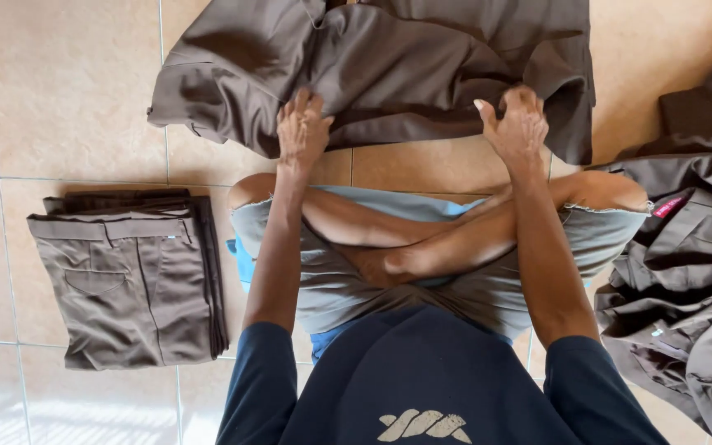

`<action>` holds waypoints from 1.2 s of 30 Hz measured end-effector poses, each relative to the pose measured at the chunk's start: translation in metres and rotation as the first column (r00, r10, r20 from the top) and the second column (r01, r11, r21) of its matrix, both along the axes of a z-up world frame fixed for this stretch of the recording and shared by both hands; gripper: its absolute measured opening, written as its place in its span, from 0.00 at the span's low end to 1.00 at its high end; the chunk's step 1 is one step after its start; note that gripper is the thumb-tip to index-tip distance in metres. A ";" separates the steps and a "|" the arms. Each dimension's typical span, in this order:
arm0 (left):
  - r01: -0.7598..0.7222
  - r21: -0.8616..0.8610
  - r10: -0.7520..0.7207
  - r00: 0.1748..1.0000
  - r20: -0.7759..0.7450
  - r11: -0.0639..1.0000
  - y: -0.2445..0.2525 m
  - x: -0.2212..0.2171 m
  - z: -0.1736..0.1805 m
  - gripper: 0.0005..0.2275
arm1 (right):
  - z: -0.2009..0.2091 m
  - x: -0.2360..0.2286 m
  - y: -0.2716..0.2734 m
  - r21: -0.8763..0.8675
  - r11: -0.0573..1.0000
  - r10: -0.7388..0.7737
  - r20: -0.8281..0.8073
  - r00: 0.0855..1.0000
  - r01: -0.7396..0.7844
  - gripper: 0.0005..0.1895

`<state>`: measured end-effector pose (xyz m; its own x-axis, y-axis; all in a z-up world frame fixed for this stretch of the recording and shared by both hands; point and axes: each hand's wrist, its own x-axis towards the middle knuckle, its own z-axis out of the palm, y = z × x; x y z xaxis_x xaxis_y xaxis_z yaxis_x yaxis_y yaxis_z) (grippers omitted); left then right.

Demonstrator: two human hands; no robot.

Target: Folding brown trousers and stacking them neatly while sitting on the floor.

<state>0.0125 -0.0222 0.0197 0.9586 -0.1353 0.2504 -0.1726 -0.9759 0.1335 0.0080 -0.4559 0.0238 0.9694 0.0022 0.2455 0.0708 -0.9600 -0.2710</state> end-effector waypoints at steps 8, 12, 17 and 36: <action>-0.284 0.054 0.261 0.765 -0.589 0.957 -0.002 -0.016 0.003 0.28 | -0.006 0.006 0.032 -0.164 0.977 0.049 -0.448 0.893 -0.136 0.47; -0.256 0.231 0.345 0.702 -0.624 0.939 0.066 -0.001 -0.086 0.23 | 0.013 -0.026 0.058 -0.136 0.935 0.237 -0.444 0.864 -0.327 0.42; -0.287 0.456 0.498 0.740 -0.453 0.842 0.018 0.013 -0.071 0.09 | 0.040 -0.027 0.062 0.089 0.978 0.208 -0.539 0.816 -0.191 0.29; 0.033 -0.030 -0.027 0.980 0.197 0.999 -0.049 0.071 -0.033 0.21 | -0.017 0.058 -0.045 0.161 0.919 -0.251 -0.464 0.849 0.360 0.18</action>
<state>0.0834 -0.0710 -0.0135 0.8858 -0.1518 0.4385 -0.2278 -0.9656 0.1258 0.0660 -0.5009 0.0067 0.9189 -0.3160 -0.2361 -0.3901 -0.8175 -0.4238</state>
